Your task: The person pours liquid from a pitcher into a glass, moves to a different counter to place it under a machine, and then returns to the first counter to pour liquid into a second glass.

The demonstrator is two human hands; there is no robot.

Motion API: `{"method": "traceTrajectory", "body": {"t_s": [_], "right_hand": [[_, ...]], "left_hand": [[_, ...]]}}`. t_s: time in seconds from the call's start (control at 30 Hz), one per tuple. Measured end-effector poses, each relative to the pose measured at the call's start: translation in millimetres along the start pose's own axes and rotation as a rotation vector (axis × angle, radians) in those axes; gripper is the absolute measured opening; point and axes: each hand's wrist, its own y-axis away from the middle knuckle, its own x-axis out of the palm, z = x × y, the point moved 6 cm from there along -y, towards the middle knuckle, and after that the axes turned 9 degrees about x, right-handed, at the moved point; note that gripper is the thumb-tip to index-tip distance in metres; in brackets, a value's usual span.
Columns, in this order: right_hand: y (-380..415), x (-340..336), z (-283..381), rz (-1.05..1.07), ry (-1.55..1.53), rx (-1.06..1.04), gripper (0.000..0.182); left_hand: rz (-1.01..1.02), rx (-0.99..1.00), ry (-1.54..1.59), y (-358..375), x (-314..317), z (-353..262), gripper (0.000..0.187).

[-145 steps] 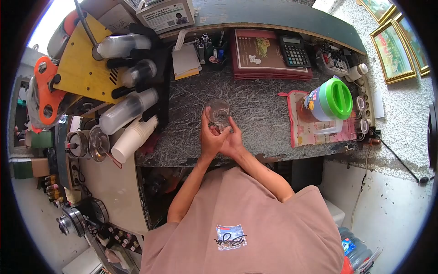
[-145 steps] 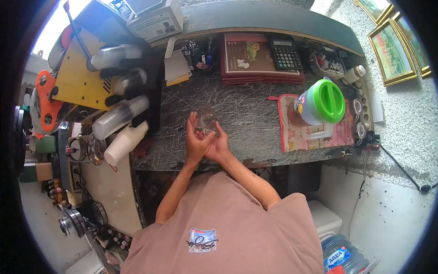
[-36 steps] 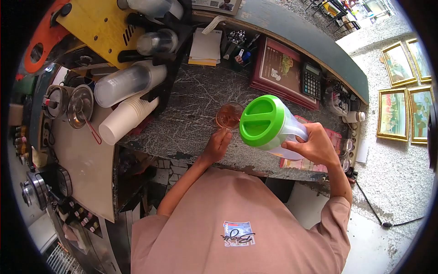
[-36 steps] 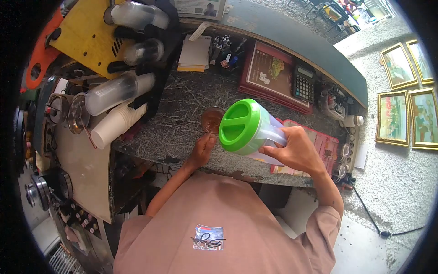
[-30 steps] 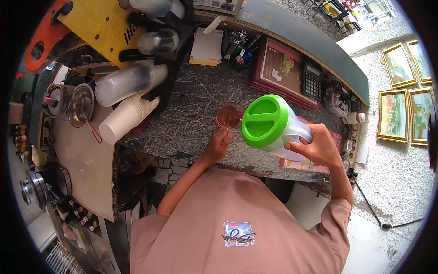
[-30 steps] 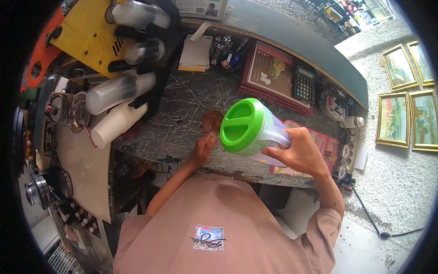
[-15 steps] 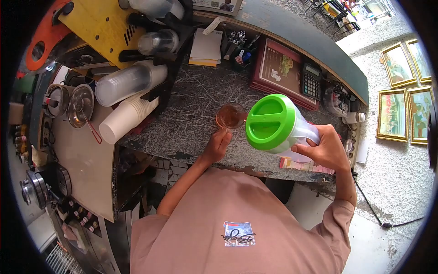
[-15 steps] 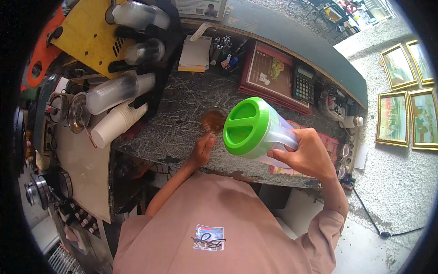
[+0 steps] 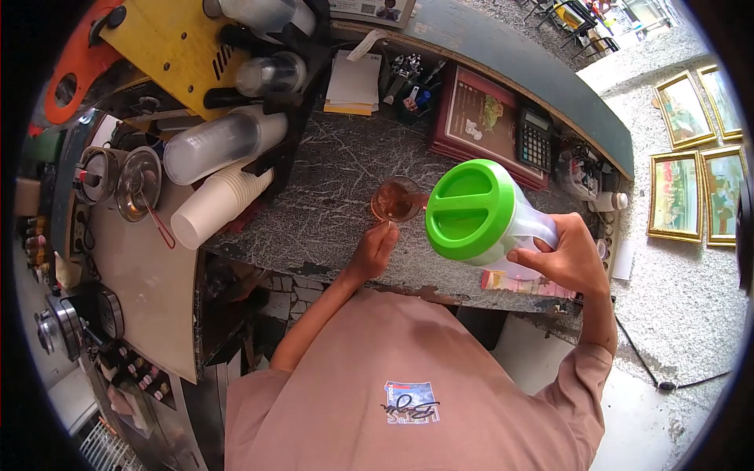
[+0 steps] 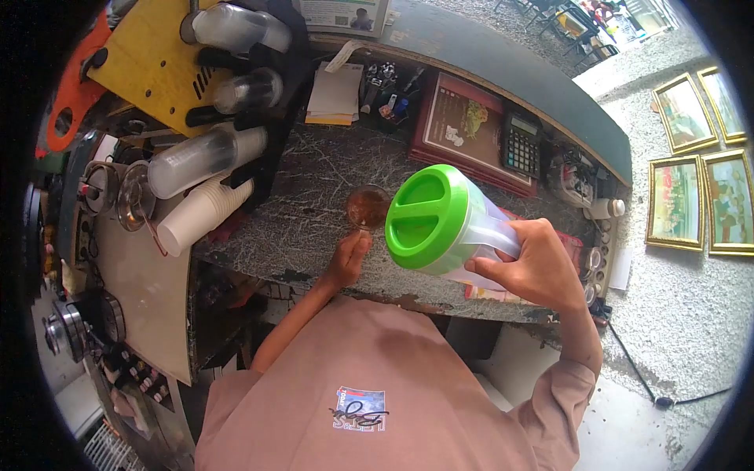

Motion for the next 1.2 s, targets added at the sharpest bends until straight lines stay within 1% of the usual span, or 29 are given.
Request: {"method": "traceTrajectory", "body": {"t_s": [0.07, 0.17, 0.27, 0.43, 0.5, 0.57, 1.0, 1.13, 1.2], "right_hand": [[0.7, -0.5, 1.9, 0.043, 0.065, 0.029, 0.027], [1.0, -0.5, 3.0, 0.053, 0.045, 0.038, 0.028], [0.9, -1.8, 3.6, 0.051, 0.095, 0.053, 0.028], [-0.9, 1.8, -0.2, 0.052, 0.071, 0.035, 0.028], [-1.8, 4.5, -4.6, 0.052, 0.075, 0.034, 0.028], [-2.3, 4.8, -7.0, 0.01, 0.01, -0.03, 0.025], [-1.7, 6.5, -6.0, 0.027, 0.022, -0.017, 0.028], [-1.8, 5.9, -4.6, 0.041, 0.064, -0.005, 0.026], [-1.9, 6.6, -6.0, 0.058, 0.087, 0.004, 0.026]], "left_hand": [[0.001, 0.009, -0.002, -0.4, -0.3, 0.0, 0.03], [0.005, 0.006, 0.0, -1.5, -0.2, -1.8, 0.03], [0.01, -0.008, 0.001, -0.2, -0.2, -2.5, 0.031], [0.009, 0.0, -0.007, 0.2, -0.9, -1.0, 0.03], [0.016, -0.036, 0.001, 0.7, -0.6, 0.4, 0.03], [0.015, -0.045, 0.005, 1.1, -0.7, 0.2, 0.03], [0.004, -0.019, -0.015, 1.8, -0.5, 0.4, 0.029], [0.022, -0.021, -0.019, 1.5, -0.6, -1.0, 0.029], [-0.003, -0.025, -0.03, 2.0, -0.5, -0.8, 0.029]]}}
